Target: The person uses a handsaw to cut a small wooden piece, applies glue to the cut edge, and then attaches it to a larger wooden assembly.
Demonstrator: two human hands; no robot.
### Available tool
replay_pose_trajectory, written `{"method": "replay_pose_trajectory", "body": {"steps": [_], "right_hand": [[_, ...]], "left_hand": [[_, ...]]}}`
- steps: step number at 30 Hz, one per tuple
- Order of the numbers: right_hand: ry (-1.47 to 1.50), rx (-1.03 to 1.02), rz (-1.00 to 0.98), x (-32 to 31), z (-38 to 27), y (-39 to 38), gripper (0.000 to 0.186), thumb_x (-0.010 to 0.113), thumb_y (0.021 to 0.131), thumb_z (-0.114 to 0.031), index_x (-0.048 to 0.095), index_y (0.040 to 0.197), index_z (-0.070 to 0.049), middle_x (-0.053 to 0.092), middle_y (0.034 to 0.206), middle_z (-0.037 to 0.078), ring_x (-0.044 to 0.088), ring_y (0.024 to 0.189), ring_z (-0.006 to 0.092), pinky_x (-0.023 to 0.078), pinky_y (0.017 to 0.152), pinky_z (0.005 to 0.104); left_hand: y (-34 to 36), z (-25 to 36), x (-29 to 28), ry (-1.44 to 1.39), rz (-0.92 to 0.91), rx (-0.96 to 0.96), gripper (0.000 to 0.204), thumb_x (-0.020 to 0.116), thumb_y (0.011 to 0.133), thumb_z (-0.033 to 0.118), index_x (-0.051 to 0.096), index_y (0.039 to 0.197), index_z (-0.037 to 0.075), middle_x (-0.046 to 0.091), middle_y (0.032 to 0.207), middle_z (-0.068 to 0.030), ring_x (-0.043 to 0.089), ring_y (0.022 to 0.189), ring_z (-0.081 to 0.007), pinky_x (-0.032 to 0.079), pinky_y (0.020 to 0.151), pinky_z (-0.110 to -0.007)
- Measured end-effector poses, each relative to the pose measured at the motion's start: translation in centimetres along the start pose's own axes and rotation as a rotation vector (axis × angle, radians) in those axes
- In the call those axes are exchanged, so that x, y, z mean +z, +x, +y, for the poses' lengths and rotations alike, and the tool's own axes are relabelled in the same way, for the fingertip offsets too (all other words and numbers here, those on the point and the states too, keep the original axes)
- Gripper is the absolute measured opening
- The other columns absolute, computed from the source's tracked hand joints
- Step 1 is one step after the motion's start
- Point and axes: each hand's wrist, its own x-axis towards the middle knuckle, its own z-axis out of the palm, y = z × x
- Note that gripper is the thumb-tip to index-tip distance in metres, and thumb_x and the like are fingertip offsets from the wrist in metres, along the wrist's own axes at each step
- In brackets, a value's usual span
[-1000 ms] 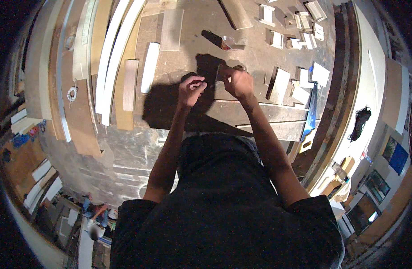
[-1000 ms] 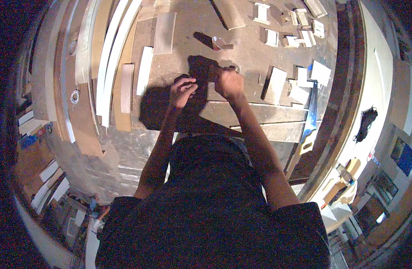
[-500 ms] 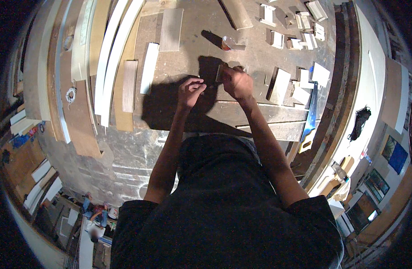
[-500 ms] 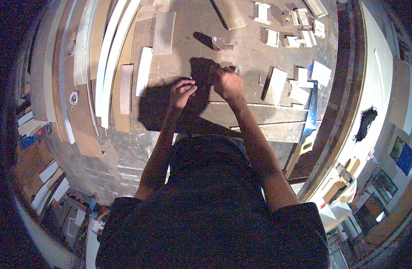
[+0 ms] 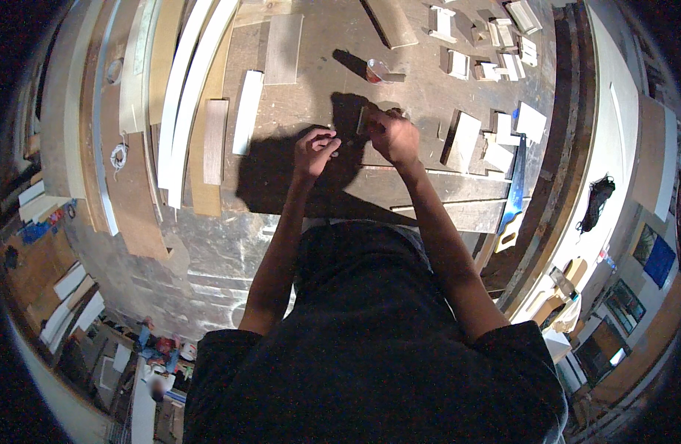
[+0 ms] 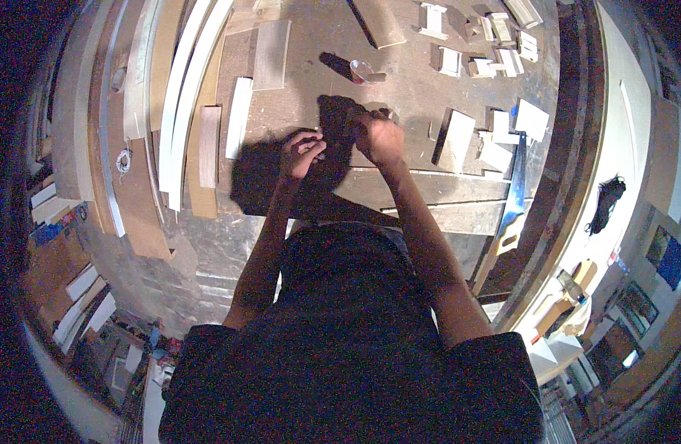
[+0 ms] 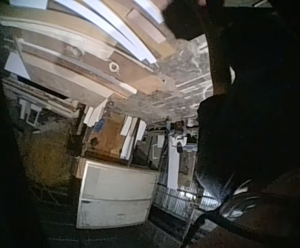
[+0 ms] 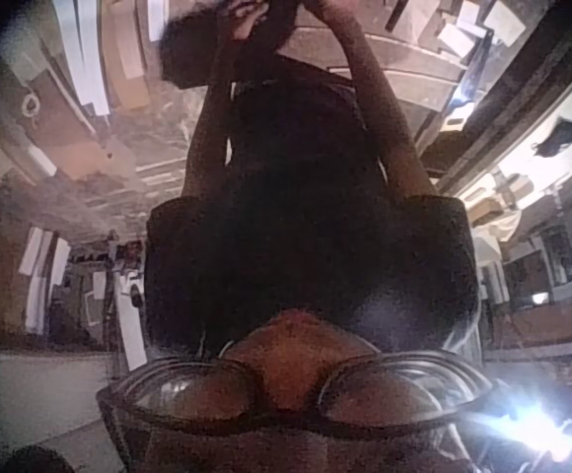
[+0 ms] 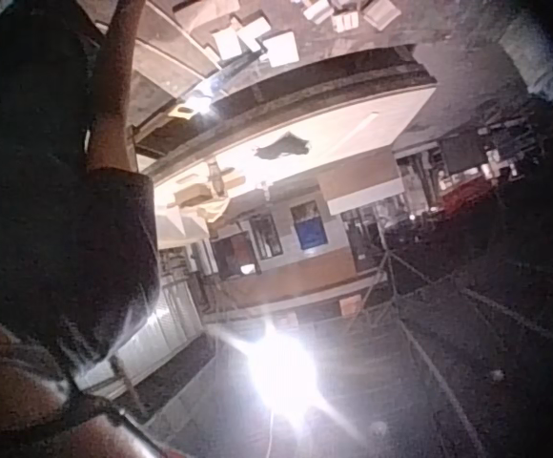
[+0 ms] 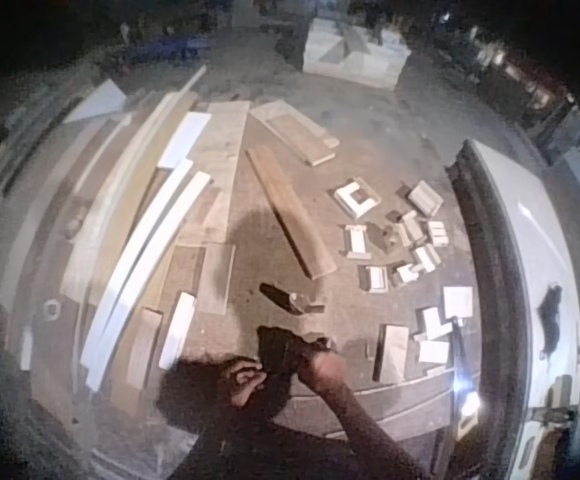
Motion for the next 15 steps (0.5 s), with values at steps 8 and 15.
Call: {"method": "replay_pose_trajectory", "body": {"steps": [8, 15], "right_hand": [[0.038, 0.006, 0.012, -0.74, -0.61, 0.12, 0.025, 0.073, 0.079, -0.02, 0.075, 0.103, -0.019, 0.072, 0.094, 0.013, 0.07, 0.084, 0.036, 0.057, 0.071, 0.0454], [0.022, 0.009, 0.039, -0.01, -0.19, 0.21, 0.024, 0.071, 0.08, -0.017, 0.076, 0.103, -0.02, 0.072, 0.092, 0.012, 0.07, 0.082, 0.035, 0.057, 0.07, 0.0447]], "left_hand": [[0.07, 0.21, -0.07, -0.011, -0.011, -0.052, 0.03, 0.077, 0.09, 0.011, 0.066, 0.116, 0.002, 0.074, 0.094, -0.0089, 0.071, 0.076, -0.014, 0.055, 0.064, -0.026], [0.1, 0.08, 0.15, -0.036, -0.021, -0.007, 0.027, 0.076, 0.091, 0.009, 0.066, 0.114, 0.001, 0.074, 0.095, -0.0096, 0.07, 0.077, -0.0137, 0.056, 0.065, -0.026]]}}
